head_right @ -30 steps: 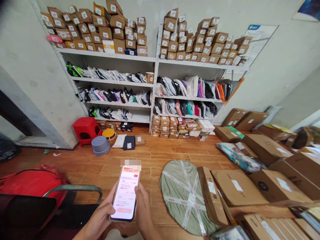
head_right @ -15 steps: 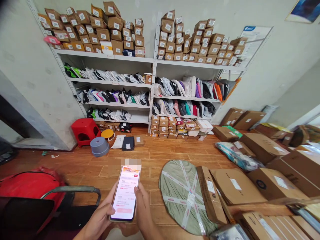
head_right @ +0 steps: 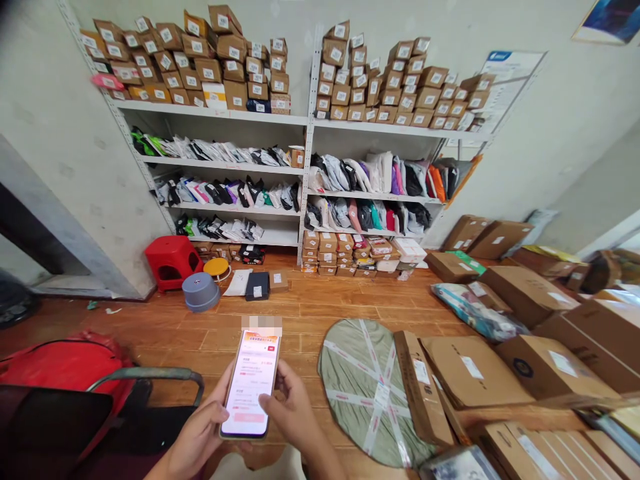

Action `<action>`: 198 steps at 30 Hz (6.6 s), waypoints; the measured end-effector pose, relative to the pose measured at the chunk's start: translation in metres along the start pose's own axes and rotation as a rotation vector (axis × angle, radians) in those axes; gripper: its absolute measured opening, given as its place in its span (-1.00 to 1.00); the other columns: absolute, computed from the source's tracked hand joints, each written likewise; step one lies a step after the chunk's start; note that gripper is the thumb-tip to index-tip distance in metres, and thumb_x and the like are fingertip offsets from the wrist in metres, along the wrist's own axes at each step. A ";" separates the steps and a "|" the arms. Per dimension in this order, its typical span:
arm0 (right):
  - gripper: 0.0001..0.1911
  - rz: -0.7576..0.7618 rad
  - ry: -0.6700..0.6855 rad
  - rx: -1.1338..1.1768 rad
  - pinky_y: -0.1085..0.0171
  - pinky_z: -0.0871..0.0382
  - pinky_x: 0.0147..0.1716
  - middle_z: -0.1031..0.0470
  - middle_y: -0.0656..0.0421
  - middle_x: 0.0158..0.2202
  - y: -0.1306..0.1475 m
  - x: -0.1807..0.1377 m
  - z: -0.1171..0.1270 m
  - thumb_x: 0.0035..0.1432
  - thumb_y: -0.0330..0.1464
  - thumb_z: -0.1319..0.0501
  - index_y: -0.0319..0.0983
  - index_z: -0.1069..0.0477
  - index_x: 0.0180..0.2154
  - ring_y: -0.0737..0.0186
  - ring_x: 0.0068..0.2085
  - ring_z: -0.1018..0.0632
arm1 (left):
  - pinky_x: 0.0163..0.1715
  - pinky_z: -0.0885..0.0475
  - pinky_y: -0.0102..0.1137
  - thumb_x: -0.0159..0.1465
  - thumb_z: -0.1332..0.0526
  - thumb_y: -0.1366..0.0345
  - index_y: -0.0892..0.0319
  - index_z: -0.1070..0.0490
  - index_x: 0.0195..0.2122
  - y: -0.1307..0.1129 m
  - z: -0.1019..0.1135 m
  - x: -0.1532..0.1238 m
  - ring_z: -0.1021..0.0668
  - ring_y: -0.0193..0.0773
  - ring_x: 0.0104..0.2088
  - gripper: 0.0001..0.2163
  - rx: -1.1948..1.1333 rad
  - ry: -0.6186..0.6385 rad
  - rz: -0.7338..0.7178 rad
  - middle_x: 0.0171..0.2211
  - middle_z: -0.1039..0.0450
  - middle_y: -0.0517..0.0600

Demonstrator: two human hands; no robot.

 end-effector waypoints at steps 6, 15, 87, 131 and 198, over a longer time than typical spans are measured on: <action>-0.56 0.005 0.040 -0.086 0.10 -0.38 -0.02 -0.53 0.07 -0.11 0.006 -0.004 -0.001 -0.04 -0.35 -0.32 -0.18 -0.38 -0.05 0.10 -0.09 -0.54 | -0.57 -0.51 -0.36 0.04 -0.11 0.39 -0.16 0.34 0.33 0.007 0.004 -0.002 -0.54 -0.15 -0.37 -0.12 -0.083 0.015 -0.038 0.01 -0.45 0.04; -0.59 0.001 -0.005 -0.086 0.07 -0.36 -0.02 -0.55 0.07 -0.15 0.010 -0.005 -0.003 -0.02 -0.31 -0.32 -0.21 -0.43 -0.08 0.08 -0.13 -0.54 | -0.56 -0.50 -0.37 0.07 -0.10 0.37 -0.17 0.28 0.33 0.014 0.009 -0.008 -0.54 -0.14 -0.35 -0.17 -0.095 0.017 -0.044 0.12 -0.35 0.05; -0.36 -0.109 0.011 0.051 0.15 -0.39 -0.14 -0.49 0.09 -0.11 0.000 -0.020 -0.034 -0.11 -0.32 -0.35 -0.17 -0.17 0.02 0.09 -0.11 -0.51 | 0.08 -0.28 -0.29 0.01 -0.24 0.38 0.05 0.12 0.34 0.012 0.018 -0.018 -0.28 0.01 0.20 -0.14 0.099 -0.150 -0.071 0.22 -0.26 0.00; -0.46 -0.104 -0.289 0.147 0.26 -0.35 -0.38 -0.55 0.15 -0.43 -0.003 0.011 -0.014 -0.17 0.05 -0.34 -0.26 -0.45 -0.31 0.16 -0.38 -0.50 | -0.57 -0.48 -0.39 0.07 -0.16 0.37 0.02 0.41 0.35 0.000 -0.001 -0.017 -0.52 -0.14 -0.32 -0.09 0.114 -0.124 0.039 0.16 -0.29 0.13; -0.44 -0.071 -0.102 0.089 0.18 -0.41 -0.22 -0.55 0.12 -0.20 -0.015 -0.014 -0.033 -0.11 -0.27 -0.36 -0.18 -0.31 -0.03 0.09 -0.20 -0.54 | -0.55 -0.44 -0.44 -0.15 -0.10 0.52 -0.01 0.49 0.34 0.001 0.001 -0.028 -0.51 -0.18 -0.34 0.05 0.129 -0.157 0.032 0.17 -0.28 0.08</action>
Point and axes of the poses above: each hand's wrist, its own x-axis towards the middle knuckle, its own z-axis out of the back of the hand, y = z × x, the point moved 6 cm from there along x, towards the middle knuckle
